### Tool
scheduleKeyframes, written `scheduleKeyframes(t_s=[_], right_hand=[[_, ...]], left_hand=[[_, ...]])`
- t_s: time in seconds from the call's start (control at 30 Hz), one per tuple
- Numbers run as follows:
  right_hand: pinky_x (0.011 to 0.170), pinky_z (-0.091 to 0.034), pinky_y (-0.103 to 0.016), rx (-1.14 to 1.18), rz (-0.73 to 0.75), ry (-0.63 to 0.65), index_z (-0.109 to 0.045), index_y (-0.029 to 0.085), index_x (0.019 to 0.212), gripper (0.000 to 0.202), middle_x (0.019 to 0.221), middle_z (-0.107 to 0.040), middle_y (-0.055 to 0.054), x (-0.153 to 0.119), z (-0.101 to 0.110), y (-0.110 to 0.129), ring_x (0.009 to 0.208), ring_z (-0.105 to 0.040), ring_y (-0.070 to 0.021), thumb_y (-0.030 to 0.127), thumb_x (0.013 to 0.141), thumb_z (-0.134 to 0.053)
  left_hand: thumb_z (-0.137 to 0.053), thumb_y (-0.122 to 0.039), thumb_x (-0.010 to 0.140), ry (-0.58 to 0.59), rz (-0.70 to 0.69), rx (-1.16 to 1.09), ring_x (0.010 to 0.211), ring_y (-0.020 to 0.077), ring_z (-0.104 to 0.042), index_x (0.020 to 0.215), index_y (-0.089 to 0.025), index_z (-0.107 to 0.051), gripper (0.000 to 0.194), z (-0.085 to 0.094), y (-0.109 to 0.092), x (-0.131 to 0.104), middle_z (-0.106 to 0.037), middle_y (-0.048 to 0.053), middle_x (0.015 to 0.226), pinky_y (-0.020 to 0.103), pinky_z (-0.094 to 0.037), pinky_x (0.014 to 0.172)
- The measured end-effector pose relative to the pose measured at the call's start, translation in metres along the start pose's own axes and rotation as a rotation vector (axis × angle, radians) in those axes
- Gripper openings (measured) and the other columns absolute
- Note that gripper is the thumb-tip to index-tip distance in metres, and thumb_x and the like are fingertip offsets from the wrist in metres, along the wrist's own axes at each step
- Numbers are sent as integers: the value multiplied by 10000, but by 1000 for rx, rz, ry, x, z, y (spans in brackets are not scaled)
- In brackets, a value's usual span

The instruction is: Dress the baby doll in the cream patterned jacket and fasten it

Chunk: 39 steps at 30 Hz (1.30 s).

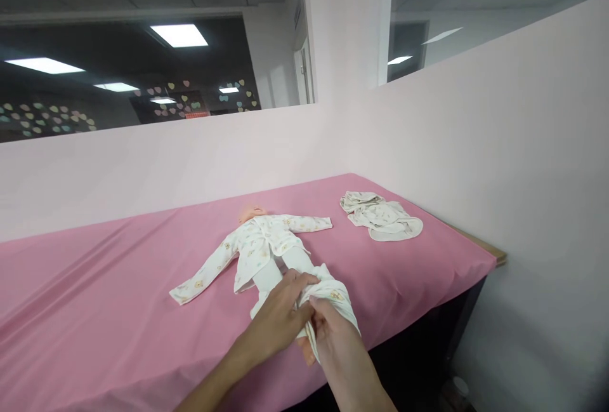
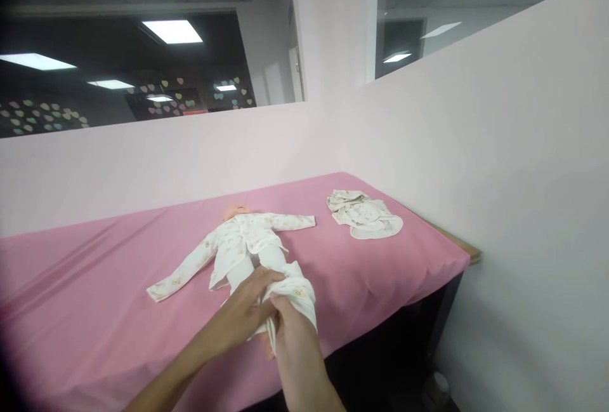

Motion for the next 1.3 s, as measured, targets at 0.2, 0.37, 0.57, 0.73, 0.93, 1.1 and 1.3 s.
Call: scheduleKeyframes(t_s=[0.2,0.37,0.57,0.73,0.93,1.1,1.3], right_hand=[[864,-516,-313,-128,-22,36,-704,233,935,334,923,-686,-32,-15,-1,-12,975,-630,-223,328,641,-829],[924,-478,-397,-356,-4,142,-698,239,1137,475,1063,-705,-68,-22,-2,15,967,-661,-253,450,718,-773],[899,-485,-396,-711,175,165,-765,221,1008,290,991,-735,-68,4,12,55,898,-671,-256,408,803,-681],[948,-450,-372,-864,328,277,-770,266,938,187,983,-734,-28,19,13,61,965,-635,-248,303,807,-641],[881,-463,-356,-995,300,253,-756,241,904,184,925,-730,-36,26,20,85,926,-636,-250,366,828,-645],[1011,-380,-361,-1118,448,288,-674,316,1182,336,1228,-646,-7,31,-9,104,1158,-545,-244,319,849,-626],[860,-426,-350,-1358,408,577,-706,264,988,245,987,-665,-21,43,-34,77,963,-582,-228,174,814,-560]], left_hand=[[-453,-243,886,-86,-32,-167,997,200,-570,965,-221,-682,243,17,10,5,-602,48,1052,324,-479,880],[-465,-202,846,-181,-16,-151,991,206,-578,990,-213,-664,246,39,21,3,-633,40,1017,332,-472,884],[-472,-207,862,-253,-40,-124,1029,205,-565,969,-214,-617,181,36,18,-5,-610,47,1083,330,-465,906],[-434,-182,867,-227,-36,-5,1078,211,-552,1167,-241,-560,331,21,19,-8,-569,56,1192,351,-463,922],[-470,-262,870,-240,37,190,1131,268,-530,1225,-240,-562,367,23,24,-11,-601,74,1203,412,-446,934],[-456,-300,893,-267,62,243,1092,286,-542,1214,-229,-578,351,29,22,-10,-644,77,1133,430,-421,926],[-418,-269,927,-241,-7,382,941,266,-558,1145,-211,-602,291,24,15,-4,-659,66,998,431,-397,865]])
Point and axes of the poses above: each hand's wrist, its own x-axis towards the middle knuckle, its own z-axis out of the back of the hand, y = z × x, the point moved 10 cm from there along x, towards the middle knuckle
